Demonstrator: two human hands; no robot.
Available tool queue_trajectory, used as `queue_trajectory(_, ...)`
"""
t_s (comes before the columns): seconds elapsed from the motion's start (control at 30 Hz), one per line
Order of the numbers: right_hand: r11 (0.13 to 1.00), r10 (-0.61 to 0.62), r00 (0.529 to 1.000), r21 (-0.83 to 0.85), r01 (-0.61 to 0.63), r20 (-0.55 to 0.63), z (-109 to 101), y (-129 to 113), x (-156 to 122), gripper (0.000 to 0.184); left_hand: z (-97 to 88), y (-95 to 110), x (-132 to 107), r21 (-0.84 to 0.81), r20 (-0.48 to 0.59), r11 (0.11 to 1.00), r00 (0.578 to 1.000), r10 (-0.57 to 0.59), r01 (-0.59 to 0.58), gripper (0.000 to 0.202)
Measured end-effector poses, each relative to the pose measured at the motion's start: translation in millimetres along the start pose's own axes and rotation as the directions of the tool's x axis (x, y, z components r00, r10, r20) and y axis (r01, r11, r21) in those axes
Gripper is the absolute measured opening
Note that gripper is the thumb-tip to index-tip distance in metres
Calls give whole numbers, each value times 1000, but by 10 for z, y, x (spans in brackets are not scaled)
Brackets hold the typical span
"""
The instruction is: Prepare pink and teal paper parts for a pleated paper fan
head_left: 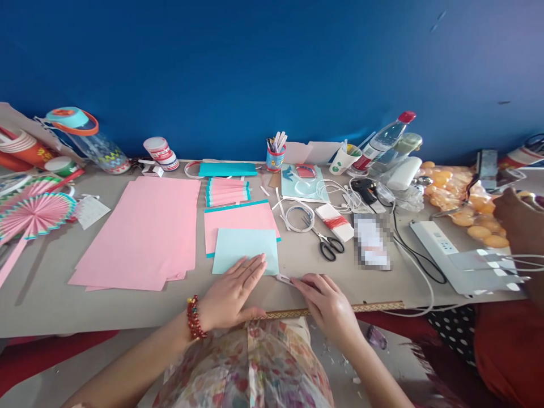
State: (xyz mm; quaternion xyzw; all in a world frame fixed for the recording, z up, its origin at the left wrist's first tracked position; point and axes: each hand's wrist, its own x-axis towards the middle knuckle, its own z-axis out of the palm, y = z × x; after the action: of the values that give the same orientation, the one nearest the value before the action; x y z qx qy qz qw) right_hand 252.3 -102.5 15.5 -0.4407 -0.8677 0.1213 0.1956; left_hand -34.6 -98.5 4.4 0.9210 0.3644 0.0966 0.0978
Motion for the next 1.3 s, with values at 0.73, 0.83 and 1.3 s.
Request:
queue_trajectory(0.73,1000,26,1000,1,-26,7,43,-33,-17,43,-18,-111,-239,98,34,995,999,-26,22,84)
queue_trajectory(0.83,1000,22,1000,-4,-22,8,45,-32,-18,43,-18,-112,-237,86,40,996,999,-29,25,84)
queue_trajectory(1.3,999,8,999,49,-10,43,64,-43,7,40,-25,-108,-233,93,60,995,998,-26,21,84)
